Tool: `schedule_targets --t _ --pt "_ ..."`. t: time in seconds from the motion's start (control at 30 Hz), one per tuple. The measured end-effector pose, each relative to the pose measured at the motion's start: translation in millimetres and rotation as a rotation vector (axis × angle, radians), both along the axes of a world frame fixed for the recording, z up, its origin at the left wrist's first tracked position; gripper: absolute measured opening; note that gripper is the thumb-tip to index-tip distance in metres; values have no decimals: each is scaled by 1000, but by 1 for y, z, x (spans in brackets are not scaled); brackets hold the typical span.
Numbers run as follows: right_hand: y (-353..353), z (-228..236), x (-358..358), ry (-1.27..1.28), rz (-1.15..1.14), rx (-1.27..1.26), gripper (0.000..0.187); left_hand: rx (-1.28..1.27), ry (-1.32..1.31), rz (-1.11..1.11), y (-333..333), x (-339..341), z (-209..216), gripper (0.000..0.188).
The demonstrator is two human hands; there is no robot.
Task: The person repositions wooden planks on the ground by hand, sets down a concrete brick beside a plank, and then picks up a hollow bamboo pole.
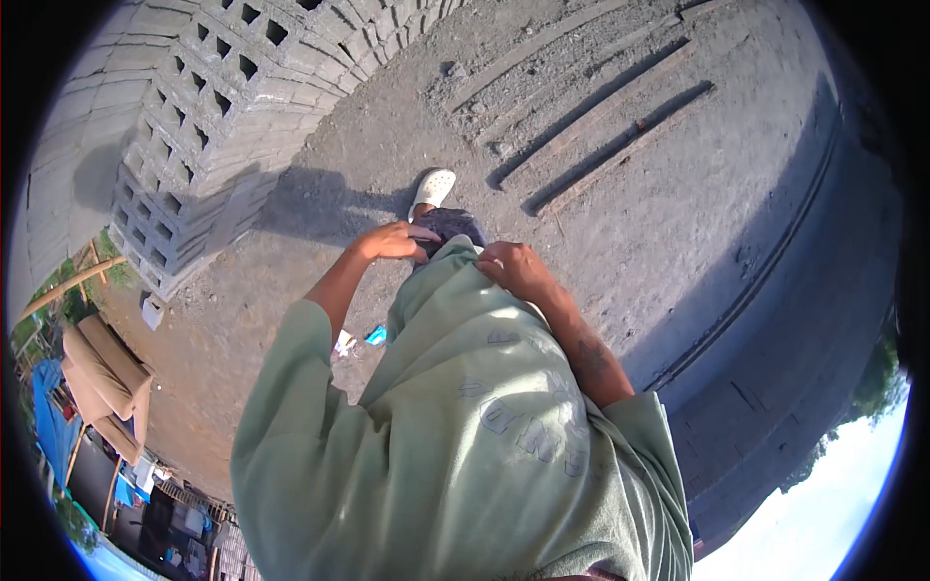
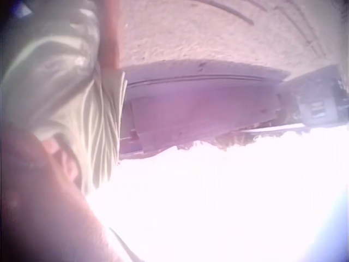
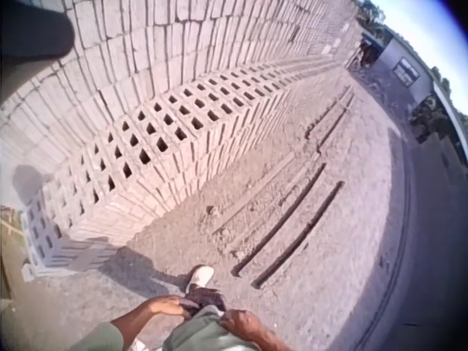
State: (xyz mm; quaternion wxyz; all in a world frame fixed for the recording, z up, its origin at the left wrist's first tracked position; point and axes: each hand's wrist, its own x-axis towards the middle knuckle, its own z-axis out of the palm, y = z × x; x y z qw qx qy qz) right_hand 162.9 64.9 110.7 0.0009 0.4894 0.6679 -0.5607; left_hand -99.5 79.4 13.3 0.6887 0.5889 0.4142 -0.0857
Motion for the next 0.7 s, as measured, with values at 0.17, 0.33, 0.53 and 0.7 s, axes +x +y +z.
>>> schedule_targets --t 0.17,0.33,0.53,0.7 --pt "12 84 -15 370 -93 -68 14 -243 -55 56 4 -1 -2 54" --pt "-3 111 17 380 -298 -196 14 77 -13 139 -19 10 -37 54" --pt "-35 90 33 265 -629 -379 17 130 206 177 -1 18 -15 50" --pt "-84 36 51 -1 -715 -331 26 -516 -242 324 15 11 1 54"
